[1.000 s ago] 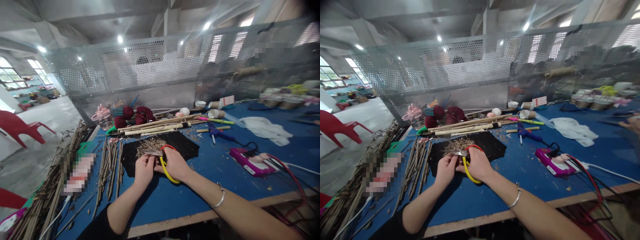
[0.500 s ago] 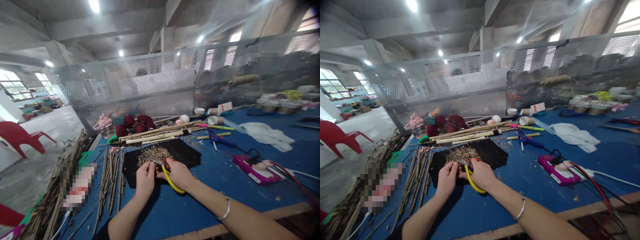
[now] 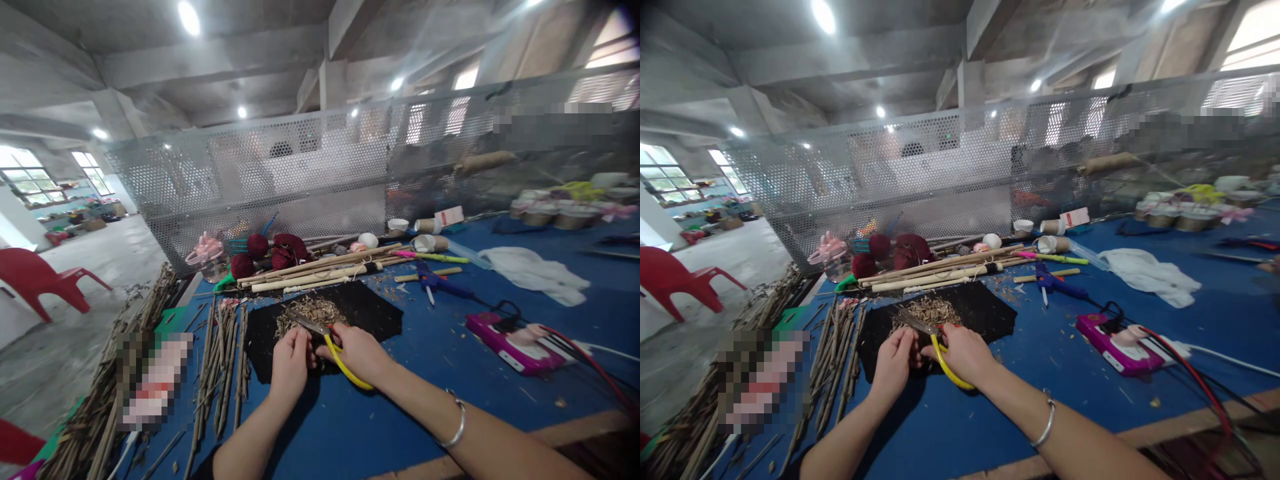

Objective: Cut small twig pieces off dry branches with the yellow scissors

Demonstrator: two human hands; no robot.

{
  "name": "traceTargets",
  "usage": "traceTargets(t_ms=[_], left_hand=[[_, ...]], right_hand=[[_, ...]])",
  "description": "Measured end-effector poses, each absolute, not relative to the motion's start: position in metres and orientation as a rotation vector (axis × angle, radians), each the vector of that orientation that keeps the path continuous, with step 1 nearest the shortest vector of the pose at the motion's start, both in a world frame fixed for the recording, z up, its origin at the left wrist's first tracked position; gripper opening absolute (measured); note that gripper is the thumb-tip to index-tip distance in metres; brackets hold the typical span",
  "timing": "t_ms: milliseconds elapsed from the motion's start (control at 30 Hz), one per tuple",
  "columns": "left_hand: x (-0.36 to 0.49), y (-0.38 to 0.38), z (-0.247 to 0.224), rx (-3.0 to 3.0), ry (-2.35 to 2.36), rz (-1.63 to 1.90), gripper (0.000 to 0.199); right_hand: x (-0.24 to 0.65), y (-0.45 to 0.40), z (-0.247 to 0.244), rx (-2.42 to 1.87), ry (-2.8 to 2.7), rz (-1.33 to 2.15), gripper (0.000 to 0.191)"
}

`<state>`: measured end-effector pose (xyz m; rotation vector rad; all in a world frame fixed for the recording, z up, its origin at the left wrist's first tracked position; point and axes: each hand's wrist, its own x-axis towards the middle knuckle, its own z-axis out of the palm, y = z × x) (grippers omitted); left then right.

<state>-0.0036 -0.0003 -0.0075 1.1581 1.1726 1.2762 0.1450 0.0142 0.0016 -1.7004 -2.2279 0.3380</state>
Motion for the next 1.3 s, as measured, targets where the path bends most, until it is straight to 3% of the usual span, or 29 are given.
traceTargets(t_ms=[300,533,933,1300], left_hand=[[-0.005,0.002,-0.008,1.039,1.064,1.296,0.033],[-0.007,0.004,-0.009,0.967,0.856,1.176,0.032],[-0.011,-0.003,-0.001,1.656,1.4,1.397,0.026],[-0.007,-0.007,0.001,1.682,1.354,1.365,0.029]], right_hand=[[0.146,0.007,0.008,-1.499,-2.228,0.339,0.052],[0.146,0.008,0.009,-1.502,-2.239,0.425,0.045],[0.142,0.008,0.004,-1.567,-2.228,0.391,0.043],[0.141,0.007,0.005,-1.436,-2.209,0.335,0.049]])
